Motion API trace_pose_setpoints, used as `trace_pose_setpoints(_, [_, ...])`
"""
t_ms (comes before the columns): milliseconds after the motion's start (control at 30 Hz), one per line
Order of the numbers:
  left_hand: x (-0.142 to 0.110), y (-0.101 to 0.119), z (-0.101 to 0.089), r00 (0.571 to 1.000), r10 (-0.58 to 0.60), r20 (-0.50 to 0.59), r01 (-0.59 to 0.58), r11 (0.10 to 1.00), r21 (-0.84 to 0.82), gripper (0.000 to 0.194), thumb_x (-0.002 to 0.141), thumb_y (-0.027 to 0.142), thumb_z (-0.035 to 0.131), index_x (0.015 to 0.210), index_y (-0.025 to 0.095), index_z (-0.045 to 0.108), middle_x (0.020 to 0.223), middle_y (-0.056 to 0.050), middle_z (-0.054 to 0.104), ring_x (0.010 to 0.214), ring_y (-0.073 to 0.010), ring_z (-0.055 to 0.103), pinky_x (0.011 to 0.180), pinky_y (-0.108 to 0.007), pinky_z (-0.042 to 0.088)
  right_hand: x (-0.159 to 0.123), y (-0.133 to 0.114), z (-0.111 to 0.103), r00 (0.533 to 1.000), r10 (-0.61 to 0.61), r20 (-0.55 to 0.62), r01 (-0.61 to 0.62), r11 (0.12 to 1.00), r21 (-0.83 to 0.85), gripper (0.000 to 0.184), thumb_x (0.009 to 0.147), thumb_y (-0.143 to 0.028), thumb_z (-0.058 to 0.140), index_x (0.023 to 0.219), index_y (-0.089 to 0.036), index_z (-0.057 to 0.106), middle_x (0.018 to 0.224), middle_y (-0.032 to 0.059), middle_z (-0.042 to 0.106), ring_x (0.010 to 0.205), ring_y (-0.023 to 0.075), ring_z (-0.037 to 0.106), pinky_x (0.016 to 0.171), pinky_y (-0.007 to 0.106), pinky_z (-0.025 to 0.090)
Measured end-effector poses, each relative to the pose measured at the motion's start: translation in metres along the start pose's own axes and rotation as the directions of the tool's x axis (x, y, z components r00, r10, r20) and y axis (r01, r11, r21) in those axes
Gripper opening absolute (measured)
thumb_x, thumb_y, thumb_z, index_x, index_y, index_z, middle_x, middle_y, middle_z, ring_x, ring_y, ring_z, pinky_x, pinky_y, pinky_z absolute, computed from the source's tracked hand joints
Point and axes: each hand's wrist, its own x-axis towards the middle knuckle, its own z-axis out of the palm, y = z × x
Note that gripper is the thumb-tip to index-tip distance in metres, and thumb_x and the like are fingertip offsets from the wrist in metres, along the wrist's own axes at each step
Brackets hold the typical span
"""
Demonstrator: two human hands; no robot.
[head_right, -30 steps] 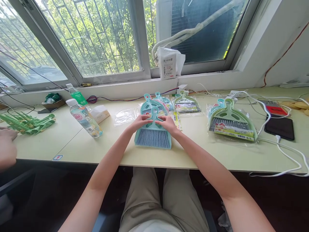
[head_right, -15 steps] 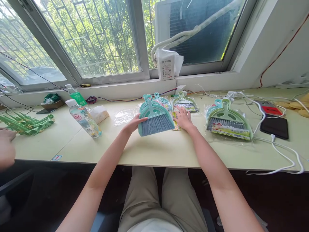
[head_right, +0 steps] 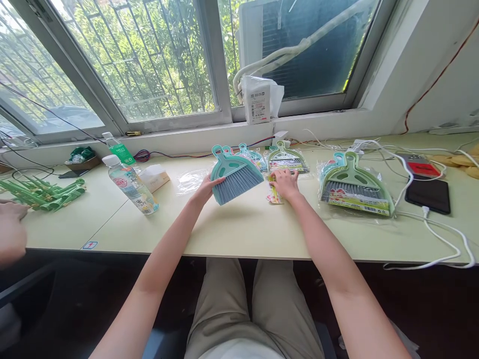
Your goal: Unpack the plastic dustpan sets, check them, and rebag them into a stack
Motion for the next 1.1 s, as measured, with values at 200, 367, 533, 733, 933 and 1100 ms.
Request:
trace_pose_setpoints(200, [0.000,0.000,0.002,0.999,-0.007,-0.032,0.007,1.000,-0.009,0.065,0.060,0.039,0.087,0.118,0.020,0.064,0.119,-0.010,0.069,0.122,-0.0321,0.059,0.108,-0.048,0.044,0.002,-0.001,-0.011,0.997,0.019,-0.069,-0.019,1.000,0.006,0.017,0.090,-0.031,0.055,0.091,-0.025,0.071,0.097,0.0088,0.072,0.111,0.0305,0.054,0.110,0.062,0.011])
trace_pose_setpoints(367, [0.000,0.000,0.002,0.998,-0.006,-0.055,0.005,1.000,-0.015,0.065,0.059,0.038,0.087,0.118,0.020,0.064,0.120,-0.010,0.069,0.122,-0.0323,0.059,0.108,-0.048,0.044,-0.002,-0.006,-0.011,0.999,-0.029,-0.018,0.029,0.999,-0.023,0.027,0.090,-0.045,0.054,0.097,-0.025,0.072,0.118,0.0107,0.067,0.122,0.0345,0.046,0.110,0.068,0.008])
trace_pose_setpoints(533, [-0.001,0.001,0.003,0.998,-0.006,-0.068,0.005,1.000,-0.009,0.064,0.059,0.038,0.087,0.117,0.020,0.065,0.119,-0.010,0.069,0.121,-0.0327,0.059,0.108,-0.049,0.043,-0.002,-0.008,-0.011,0.998,0.010,0.064,-0.010,1.000,-0.002,0.021,0.087,-0.041,0.057,0.083,-0.024,0.069,0.118,0.0093,0.065,0.119,0.0324,0.047,0.108,0.066,0.014])
trace_pose_setpoints(733, [-0.002,0.002,0.005,0.998,0.012,-0.054,-0.012,1.000,0.001,0.063,0.059,0.038,0.087,0.115,0.021,0.066,0.120,-0.009,0.069,0.121,-0.0330,0.059,0.107,-0.048,0.044,0.002,-0.004,-0.009,0.985,0.030,0.170,-0.045,0.995,0.087,0.026,0.084,-0.036,0.061,0.105,-0.022,0.067,0.117,0.0105,0.065,0.112,0.0298,0.053,0.094,0.047,0.039])
trace_pose_setpoints(933, [-0.004,0.003,0.006,0.997,-0.004,-0.074,0.006,1.000,0.028,0.060,0.060,0.038,0.086,0.113,0.019,0.065,0.119,-0.011,0.069,0.122,-0.0340,0.058,0.108,-0.050,0.043,0.007,0.006,-0.003,0.965,0.063,0.254,-0.116,0.973,0.201,0.027,0.081,-0.034,0.063,0.102,-0.019,0.071,0.108,0.0114,0.066,0.102,0.0254,0.059,0.087,0.035,0.045])
trace_pose_setpoints(1100, [-0.004,0.003,0.007,0.997,-0.013,-0.081,0.015,1.000,0.022,0.060,0.059,0.038,0.086,0.113,0.020,0.065,0.119,-0.010,0.069,0.123,-0.0339,0.058,0.108,-0.049,0.043,0.006,0.002,-0.012,0.964,0.108,0.245,-0.153,0.973,0.170,0.024,0.074,-0.043,0.068,0.082,-0.021,0.071,0.106,0.0119,0.068,0.104,0.0303,0.058,0.083,0.040,0.045])
